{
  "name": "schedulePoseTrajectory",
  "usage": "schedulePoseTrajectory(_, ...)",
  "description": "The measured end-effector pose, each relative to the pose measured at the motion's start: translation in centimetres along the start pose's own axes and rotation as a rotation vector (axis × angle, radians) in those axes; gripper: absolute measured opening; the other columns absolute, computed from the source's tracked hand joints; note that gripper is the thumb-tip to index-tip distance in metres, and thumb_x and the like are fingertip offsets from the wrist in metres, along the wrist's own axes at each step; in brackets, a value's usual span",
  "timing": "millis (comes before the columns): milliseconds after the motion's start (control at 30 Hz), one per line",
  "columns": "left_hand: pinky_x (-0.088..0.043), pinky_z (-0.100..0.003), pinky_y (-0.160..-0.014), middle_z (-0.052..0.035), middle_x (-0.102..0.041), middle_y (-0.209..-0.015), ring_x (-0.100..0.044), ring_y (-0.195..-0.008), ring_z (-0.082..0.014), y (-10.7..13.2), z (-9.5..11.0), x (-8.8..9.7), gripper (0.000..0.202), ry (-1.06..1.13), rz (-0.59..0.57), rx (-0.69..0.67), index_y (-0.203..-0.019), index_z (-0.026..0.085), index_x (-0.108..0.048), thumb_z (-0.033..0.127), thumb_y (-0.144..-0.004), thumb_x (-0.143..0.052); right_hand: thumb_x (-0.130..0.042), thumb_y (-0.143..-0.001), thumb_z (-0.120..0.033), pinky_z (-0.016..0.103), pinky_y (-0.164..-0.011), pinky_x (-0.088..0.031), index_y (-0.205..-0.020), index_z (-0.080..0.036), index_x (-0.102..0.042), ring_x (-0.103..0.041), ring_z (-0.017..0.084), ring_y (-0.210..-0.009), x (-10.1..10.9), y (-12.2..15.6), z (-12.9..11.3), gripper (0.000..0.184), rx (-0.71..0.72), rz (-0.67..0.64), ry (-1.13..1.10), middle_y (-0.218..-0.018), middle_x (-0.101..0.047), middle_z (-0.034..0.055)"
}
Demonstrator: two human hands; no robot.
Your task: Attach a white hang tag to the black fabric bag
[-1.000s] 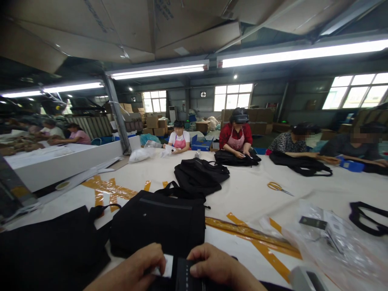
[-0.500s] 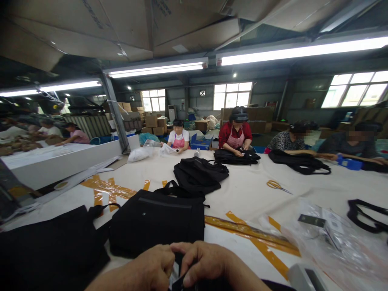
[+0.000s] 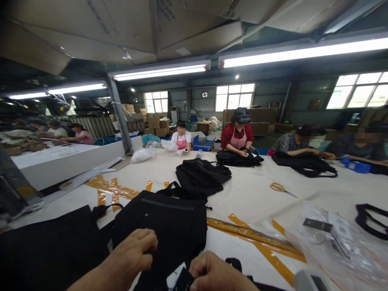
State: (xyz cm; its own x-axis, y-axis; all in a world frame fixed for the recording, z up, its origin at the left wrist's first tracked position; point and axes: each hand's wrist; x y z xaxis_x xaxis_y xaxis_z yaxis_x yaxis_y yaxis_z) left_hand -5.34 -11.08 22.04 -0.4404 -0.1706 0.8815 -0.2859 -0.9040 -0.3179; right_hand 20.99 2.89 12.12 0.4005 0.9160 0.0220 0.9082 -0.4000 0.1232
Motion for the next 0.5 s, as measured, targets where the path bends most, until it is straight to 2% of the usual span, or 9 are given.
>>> schedulePoseTrajectory(100,-0.039,-0.032,-0.074,-0.0024,-0.070,-0.089,-0.062,-0.083,-0.0202,1.2,-0.7,-0.5,0.031,-0.105,0.032,0.075,-0.071,0.026,-0.069,-0.004,-0.071,-0.059,-0.080,-0.068,-0.043,0.025,-0.065,-0.041,-0.068,-0.016,-0.073,-0.056,0.014,-0.071,-0.5,-0.3,0.4,0.028,0.038,-0.004,0.004,-0.078,-0.065,0.0011)
schedulePoseTrajectory(233,-0.045,-0.031,-0.078,-0.0046,-0.072,-0.093,-0.065,-0.086,-0.0220,1.7,0.6,-1.4,0.028,-0.067,0.074,0.257,-0.086,0.025,-0.072,0.004,-0.073,-0.058,-0.077,-0.071,-0.034,0.023,-0.062,-0.039,-0.067,-0.016,-0.070,-0.056,0.012,-0.071,-1.5,-1.6,1.7,0.020,0.114,0.019,0.099,-0.080,-0.064,0.0004)
schedulePoseTrajectory(300,-0.048,-0.029,-0.077,-0.0047,-0.071,-0.091,-0.065,-0.084,-0.0211,1.9,1.2,-2.1,0.019,0.071,0.138,0.389,-0.090,0.024,-0.071,0.014,-0.079,-0.060,-0.078,-0.071,-0.036,0.023,-0.063,-0.041,-0.065,-0.017,-0.067,-0.057,0.013,-0.072,-1.8,-2.3,2.3,0.022,0.178,0.030,0.136,-0.080,-0.064,0.0006)
schedulePoseTrajectory(367,-0.048,-0.026,-0.070,-0.0037,-0.070,-0.083,-0.064,-0.077,-0.0191,2.1,1.5,-3.1,0.010,0.280,0.176,0.551,-0.087,0.022,-0.070,0.027,-0.084,-0.061,-0.077,-0.073,-0.041,0.025,-0.068,-0.046,-0.063,-0.017,-0.062,-0.061,0.015,-0.078,-2.0,-2.6,2.5,0.030,0.258,0.018,0.153,-0.087,-0.066,0.0027)
schedulePoseTrajectory(433,-0.048,-0.026,-0.066,-0.0037,-0.070,-0.076,-0.064,-0.073,-0.0185,2.4,1.6,-4.2,0.020,0.555,0.227,0.686,-0.081,0.020,-0.068,0.039,-0.086,-0.065,-0.074,-0.077,-0.048,0.029,-0.077,-0.048,-0.062,-0.018,-0.058,-0.063,0.017,-0.086,-2.1,-2.7,2.2,0.037,0.331,-0.008,0.164,-0.098,-0.069,0.0053)
schedulePoseTrajectory(500,-0.051,-0.027,-0.068,-0.0046,-0.070,-0.073,-0.065,-0.072,-0.0192,2.5,1.5,-5.1,0.032,0.860,0.303,0.764,-0.078,0.018,-0.067,0.050,-0.080,-0.073,-0.071,-0.080,-0.051,0.033,-0.082,-0.049,-0.062,-0.018,-0.056,-0.065,0.020,-0.092,-2.3,-2.6,1.7,0.040,0.366,-0.025,0.181,-0.105,-0.069,0.0074)
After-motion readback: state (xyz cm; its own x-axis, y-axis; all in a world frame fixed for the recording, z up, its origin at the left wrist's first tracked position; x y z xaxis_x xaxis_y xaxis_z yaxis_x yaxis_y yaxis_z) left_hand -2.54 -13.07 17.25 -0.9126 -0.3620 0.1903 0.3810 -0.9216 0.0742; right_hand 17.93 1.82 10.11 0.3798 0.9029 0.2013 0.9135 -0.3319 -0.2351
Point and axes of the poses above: each hand's wrist, its own y-axis away from the middle knuckle, its own x-axis out of the back of the hand, z = x × y
